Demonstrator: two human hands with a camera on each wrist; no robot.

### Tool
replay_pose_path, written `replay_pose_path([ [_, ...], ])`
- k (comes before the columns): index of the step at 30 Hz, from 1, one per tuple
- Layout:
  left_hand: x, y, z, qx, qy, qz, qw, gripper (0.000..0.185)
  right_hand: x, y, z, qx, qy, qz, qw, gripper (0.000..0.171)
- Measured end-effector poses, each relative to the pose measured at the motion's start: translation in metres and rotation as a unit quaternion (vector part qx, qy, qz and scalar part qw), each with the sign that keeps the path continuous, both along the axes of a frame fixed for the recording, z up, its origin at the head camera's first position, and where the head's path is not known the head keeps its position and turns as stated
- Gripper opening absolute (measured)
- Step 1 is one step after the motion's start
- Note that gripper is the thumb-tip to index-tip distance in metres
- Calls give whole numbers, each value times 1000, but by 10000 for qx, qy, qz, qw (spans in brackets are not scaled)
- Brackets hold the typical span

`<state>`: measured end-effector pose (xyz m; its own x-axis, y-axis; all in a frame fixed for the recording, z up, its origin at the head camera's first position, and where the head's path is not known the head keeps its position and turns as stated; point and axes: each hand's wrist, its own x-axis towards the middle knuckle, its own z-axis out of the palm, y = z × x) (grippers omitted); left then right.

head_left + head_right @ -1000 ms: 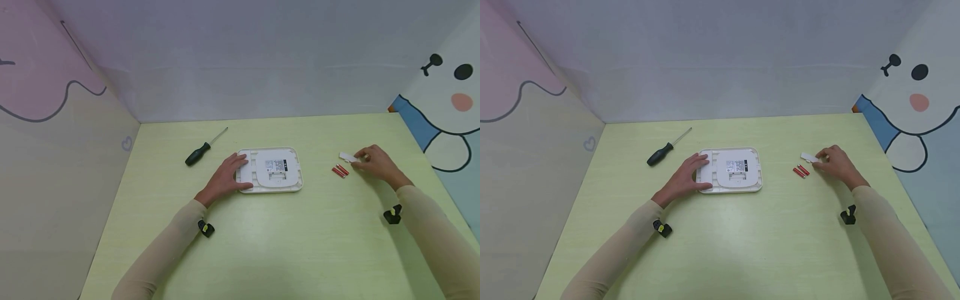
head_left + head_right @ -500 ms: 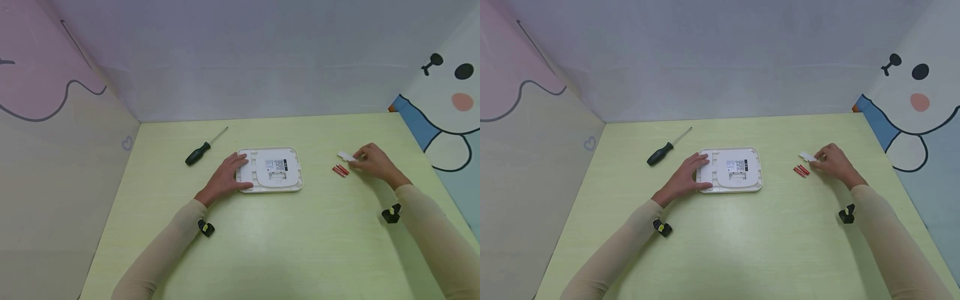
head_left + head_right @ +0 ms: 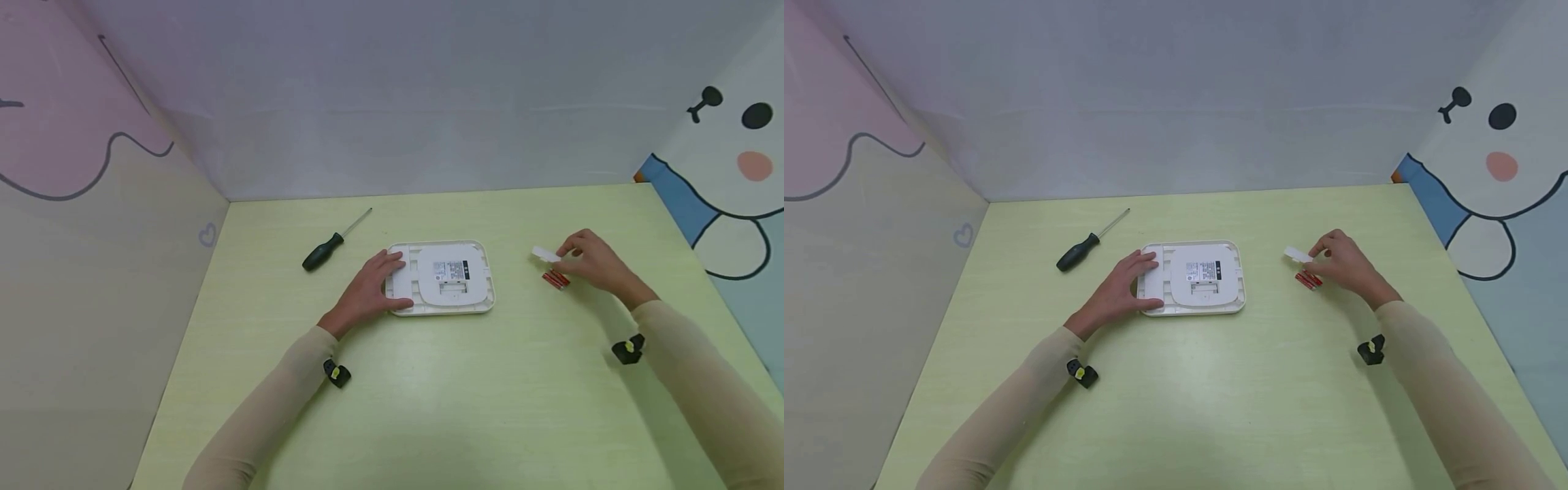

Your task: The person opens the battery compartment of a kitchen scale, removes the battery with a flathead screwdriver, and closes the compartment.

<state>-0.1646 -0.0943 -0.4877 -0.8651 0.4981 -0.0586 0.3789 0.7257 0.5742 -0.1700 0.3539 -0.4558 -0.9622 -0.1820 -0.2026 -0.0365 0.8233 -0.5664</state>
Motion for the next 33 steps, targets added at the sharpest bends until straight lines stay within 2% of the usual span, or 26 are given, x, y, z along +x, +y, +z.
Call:
replay_pose_path([
  [7, -1, -1, -1, 9, 17, -33, 10000, 80, 7, -28, 9, -358, 212, 347, 9985, 29],
  [14, -1, -1, -2, 22, 45, -17, 10000, 80, 7, -56, 14, -272, 548, 679, 9958, 23],
  [21, 0, -2, -3, 33, 0, 37, 10000, 81, 5, -86, 18, -369, 453, 942, 9938, 16],
  [33, 1, -3, -3, 46, -25, 58, 10000, 81, 4, -127, 19, -288, 249, 1420, 9891, 16],
])
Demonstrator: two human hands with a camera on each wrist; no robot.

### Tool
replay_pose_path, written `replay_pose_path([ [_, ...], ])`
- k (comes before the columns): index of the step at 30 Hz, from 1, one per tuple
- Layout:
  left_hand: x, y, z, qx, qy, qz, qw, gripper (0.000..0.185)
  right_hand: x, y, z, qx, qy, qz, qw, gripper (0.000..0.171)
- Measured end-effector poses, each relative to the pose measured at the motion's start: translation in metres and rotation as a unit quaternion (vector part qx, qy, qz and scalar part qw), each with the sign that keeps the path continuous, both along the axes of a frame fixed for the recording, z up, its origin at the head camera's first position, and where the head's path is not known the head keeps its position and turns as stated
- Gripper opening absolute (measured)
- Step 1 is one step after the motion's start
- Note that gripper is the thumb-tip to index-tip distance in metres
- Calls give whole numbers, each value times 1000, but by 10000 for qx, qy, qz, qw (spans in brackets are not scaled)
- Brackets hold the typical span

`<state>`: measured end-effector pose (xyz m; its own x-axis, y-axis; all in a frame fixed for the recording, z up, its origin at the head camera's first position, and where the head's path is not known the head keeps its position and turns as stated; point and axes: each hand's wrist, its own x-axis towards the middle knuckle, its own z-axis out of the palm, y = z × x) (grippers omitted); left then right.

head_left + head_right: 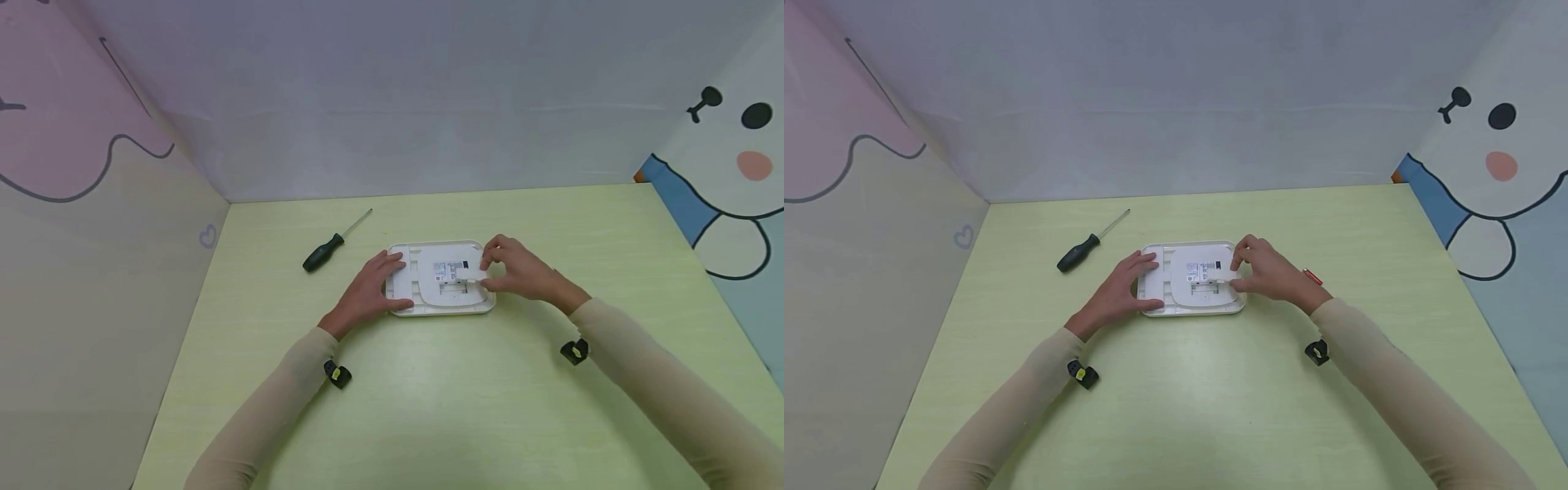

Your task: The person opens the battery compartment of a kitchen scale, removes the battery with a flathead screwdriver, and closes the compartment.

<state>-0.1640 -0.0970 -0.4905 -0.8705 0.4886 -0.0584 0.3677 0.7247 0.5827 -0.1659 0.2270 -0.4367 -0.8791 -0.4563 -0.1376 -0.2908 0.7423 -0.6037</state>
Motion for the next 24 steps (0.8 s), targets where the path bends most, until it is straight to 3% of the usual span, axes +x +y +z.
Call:
replay_pose_path([
  [9, -1, 0, -1, -44, 8, -14, 10000, 80, 2, -21, -9, 202, 269, 339, 9989, 18],
  [24, 0, -1, 0, 60, -1, -6, 10000, 81, 4, -32, -11, 452, 360, 428, 9974, 20],
])
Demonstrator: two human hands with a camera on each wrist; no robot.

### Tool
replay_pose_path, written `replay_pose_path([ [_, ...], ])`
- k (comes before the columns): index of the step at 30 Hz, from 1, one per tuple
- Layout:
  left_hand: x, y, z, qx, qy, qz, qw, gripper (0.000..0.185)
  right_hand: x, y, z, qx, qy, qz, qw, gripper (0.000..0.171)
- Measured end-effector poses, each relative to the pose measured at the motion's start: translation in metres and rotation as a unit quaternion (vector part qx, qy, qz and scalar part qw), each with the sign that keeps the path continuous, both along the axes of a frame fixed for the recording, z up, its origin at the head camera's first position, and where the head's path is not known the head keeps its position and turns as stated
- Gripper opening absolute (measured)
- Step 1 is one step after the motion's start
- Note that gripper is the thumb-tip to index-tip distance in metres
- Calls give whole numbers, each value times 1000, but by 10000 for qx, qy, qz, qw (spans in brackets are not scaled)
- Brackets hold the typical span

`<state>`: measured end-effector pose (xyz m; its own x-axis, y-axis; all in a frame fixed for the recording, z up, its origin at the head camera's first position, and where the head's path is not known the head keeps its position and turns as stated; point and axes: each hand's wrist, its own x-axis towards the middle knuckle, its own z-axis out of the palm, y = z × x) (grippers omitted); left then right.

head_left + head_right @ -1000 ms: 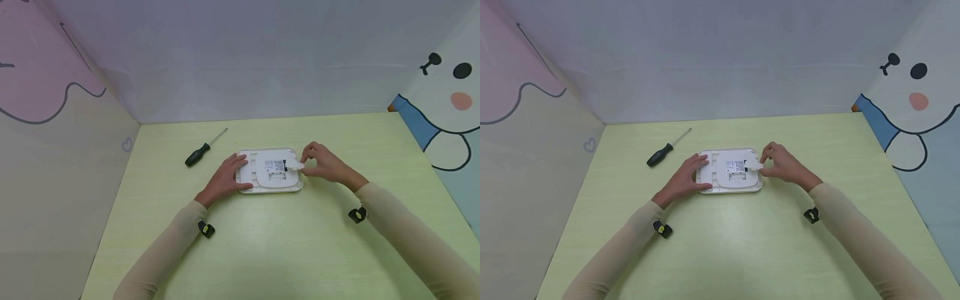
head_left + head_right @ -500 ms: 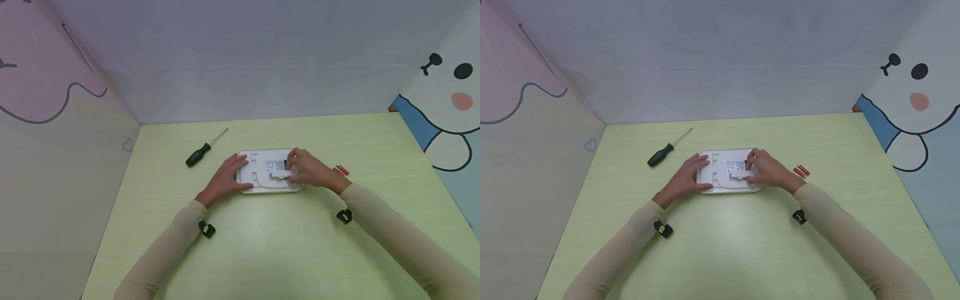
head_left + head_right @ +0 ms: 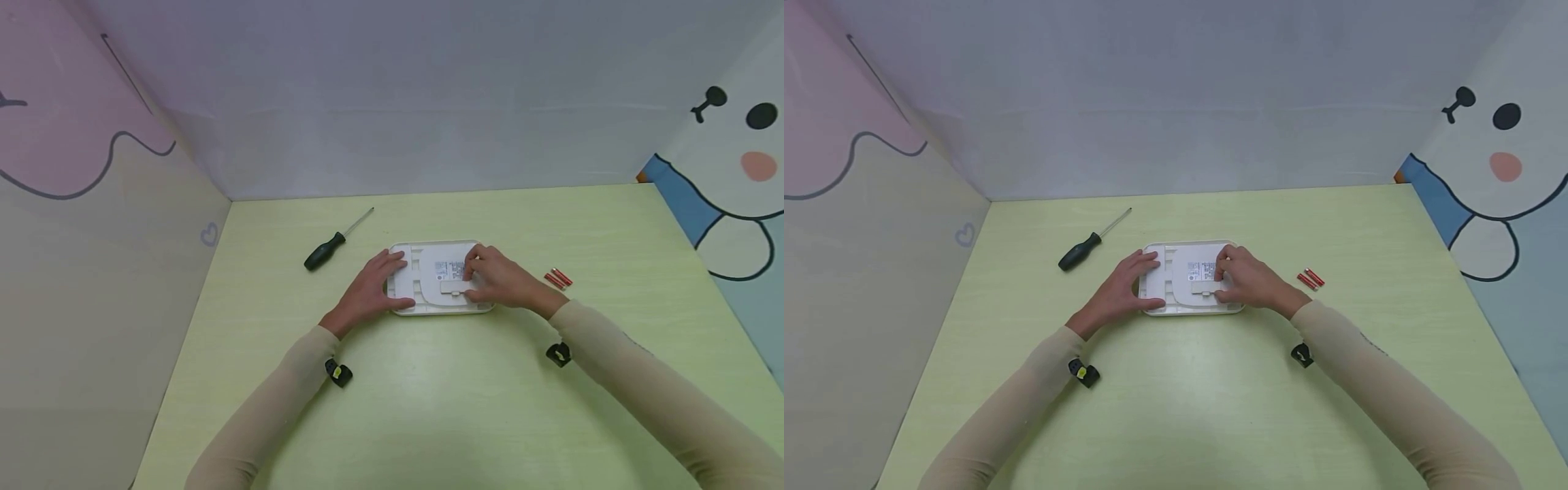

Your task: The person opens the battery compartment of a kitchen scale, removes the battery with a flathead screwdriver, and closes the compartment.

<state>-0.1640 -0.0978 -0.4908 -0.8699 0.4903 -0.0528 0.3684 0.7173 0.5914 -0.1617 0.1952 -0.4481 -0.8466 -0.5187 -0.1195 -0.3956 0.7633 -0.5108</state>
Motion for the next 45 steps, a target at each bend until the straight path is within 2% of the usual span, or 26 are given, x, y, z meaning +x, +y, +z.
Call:
replay_pose_path([
  [5, 0, 0, 0, -13, 1, -4, 10000, 81, 0, -1, -2, 111, 24, -35, 9999, 20],
  [12, -2, 0, -1, -17, 179, -79, 9998, 79, 2, 0, -3, 63, 26, -89, 9999, 19],
  [31, -2, 0, -2, -17, 153, -58, 9999, 80, 4, 2, -7, -243, 225, -6, 9995, 18],
  [45, -1, 0, -3, -9, 163, -65, 9998, 80, 3, 4, -8, -345, 86, 7, 9994, 17],
])
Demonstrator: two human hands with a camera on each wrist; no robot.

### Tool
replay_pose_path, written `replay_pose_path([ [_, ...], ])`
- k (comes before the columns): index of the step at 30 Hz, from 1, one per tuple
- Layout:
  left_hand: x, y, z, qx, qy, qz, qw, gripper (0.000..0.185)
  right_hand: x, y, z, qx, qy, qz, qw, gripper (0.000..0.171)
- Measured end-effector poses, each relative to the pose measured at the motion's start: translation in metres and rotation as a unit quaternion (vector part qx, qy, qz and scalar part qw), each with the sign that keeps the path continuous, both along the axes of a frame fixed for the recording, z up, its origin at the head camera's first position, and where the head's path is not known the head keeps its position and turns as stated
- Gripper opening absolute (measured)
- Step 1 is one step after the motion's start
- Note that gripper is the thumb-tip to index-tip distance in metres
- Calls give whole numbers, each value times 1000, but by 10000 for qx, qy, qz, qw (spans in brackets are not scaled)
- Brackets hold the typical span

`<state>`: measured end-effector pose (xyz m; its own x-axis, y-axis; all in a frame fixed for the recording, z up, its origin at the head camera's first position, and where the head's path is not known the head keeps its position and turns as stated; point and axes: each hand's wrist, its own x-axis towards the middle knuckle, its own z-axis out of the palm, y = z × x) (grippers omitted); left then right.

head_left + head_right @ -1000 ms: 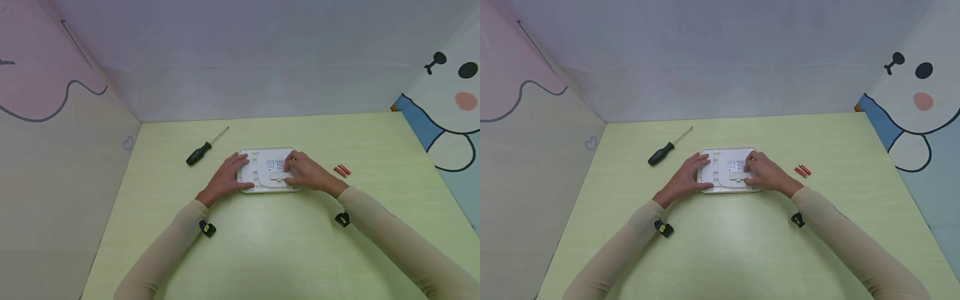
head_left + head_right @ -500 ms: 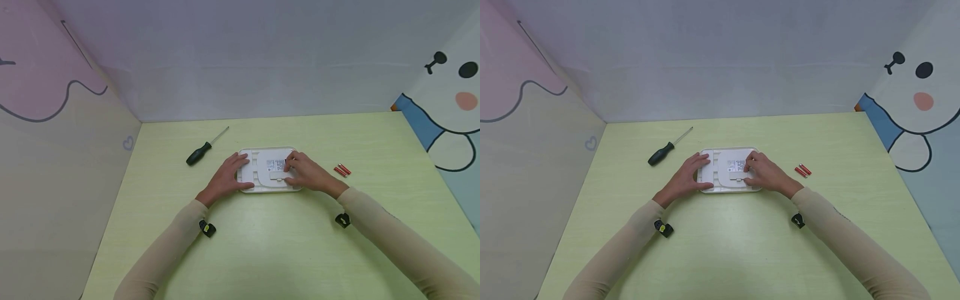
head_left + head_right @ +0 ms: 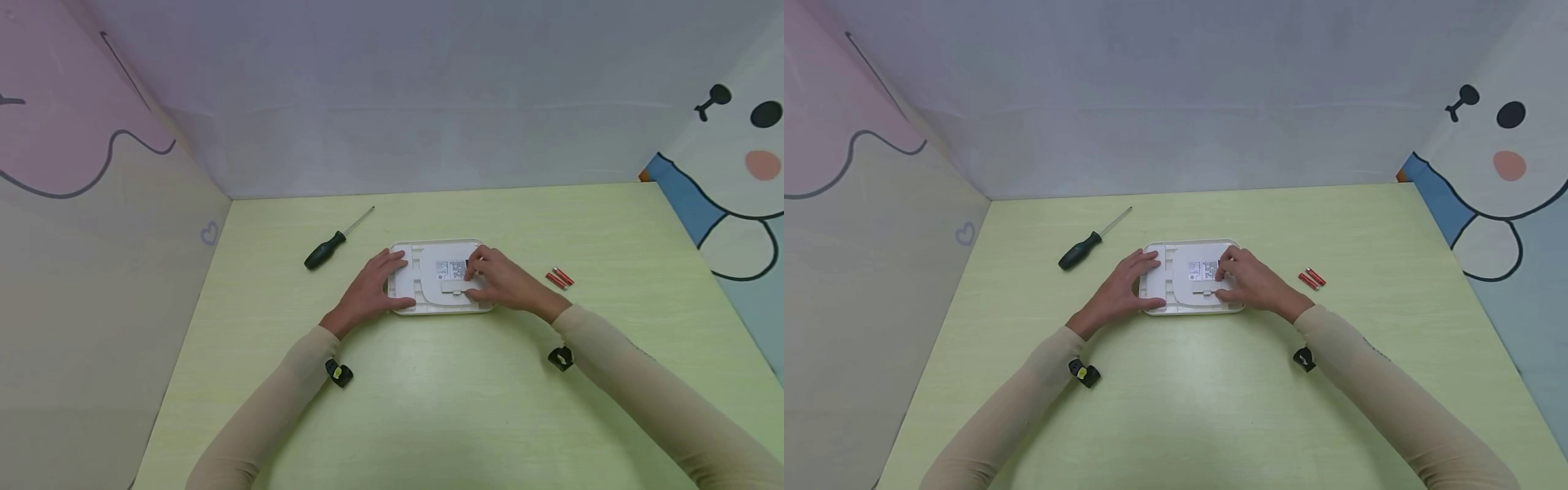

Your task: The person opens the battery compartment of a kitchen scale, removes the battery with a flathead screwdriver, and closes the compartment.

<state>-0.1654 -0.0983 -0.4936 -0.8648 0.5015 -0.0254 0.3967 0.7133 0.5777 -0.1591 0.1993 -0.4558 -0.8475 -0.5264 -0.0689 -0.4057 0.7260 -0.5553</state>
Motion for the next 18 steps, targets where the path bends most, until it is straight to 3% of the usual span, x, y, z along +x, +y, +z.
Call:
replay_pose_path([
  [18, -1, 1, 0, 11, -13, 23, 10000, 81, -4, 1, -1, -12, -238, -56, 9997, 16],
])
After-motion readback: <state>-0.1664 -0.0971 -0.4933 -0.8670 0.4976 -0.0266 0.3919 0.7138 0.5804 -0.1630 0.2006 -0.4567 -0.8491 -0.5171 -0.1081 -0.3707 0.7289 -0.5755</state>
